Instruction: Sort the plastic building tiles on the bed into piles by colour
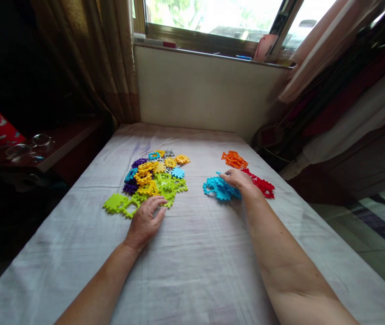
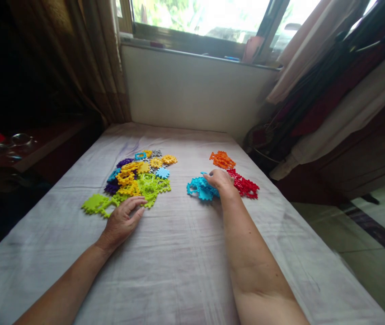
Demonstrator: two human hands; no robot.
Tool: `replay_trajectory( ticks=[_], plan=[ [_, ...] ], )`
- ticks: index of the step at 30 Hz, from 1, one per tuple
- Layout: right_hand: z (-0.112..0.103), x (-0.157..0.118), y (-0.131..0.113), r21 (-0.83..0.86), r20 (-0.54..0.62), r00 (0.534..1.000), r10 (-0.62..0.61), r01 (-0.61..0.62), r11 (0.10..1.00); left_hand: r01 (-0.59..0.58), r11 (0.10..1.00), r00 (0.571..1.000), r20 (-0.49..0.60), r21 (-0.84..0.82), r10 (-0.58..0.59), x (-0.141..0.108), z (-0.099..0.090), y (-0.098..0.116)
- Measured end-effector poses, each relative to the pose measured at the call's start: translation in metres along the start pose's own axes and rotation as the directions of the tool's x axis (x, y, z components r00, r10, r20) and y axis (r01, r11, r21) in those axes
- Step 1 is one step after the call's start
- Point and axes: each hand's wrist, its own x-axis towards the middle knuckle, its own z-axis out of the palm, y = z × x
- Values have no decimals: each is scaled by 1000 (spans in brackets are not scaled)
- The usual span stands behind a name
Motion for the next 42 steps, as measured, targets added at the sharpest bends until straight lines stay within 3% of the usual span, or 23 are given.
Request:
replay_trajectory(
  ticks=[2, 5, 9, 13, 17, 23, 32, 37, 42],
  plan=[
    [-1, -3, -3, -5, -6, 1000, 1, -1, 1000, -1, 1000, 1000, -3, -2, 1, 0, 0, 0],
    [0, -8, -17, -30, -101, 994, -38, 35, 999, -6, 1000, 1000, -11, -3, 6, 0, 1, -1],
    [12, -17, -56, -53, -213, 951, -223, 216, 975, -3, 1000, 1000, -15, -3, 3, -1, 2, -2],
    [27, -22, -98, 7, -182, 900, -396, 404, 915, -6, 1000, 1000, -25, -16, 5, -2, 2, -1],
    [36, -19, -121, 58, -145, 882, -449, 461, 886, 6, 1000, 1000, -23, -22, -6, -2, 4, -1],
    [43, -12, -130, 32, -88, 877, -473, 477, 878, 2, 1000, 1000, -24, -20, -3, -3, 4, -2],
    [44, -15, -126, 30, -165, 896, -412, 422, 906, 10, 1000, 1000, -22, -23, -10, -2, 3, -1],
    [45, -14, -121, 98, -125, 920, -371, 384, 918, 9, 1000, 999, -32, -21, -10, -3, 4, -1],
    [46, -21, -133, 122, -130, 913, -386, 401, 908, 2, 1000, 999, -34, -23, -3, -3, 4, -2]
  ],
)
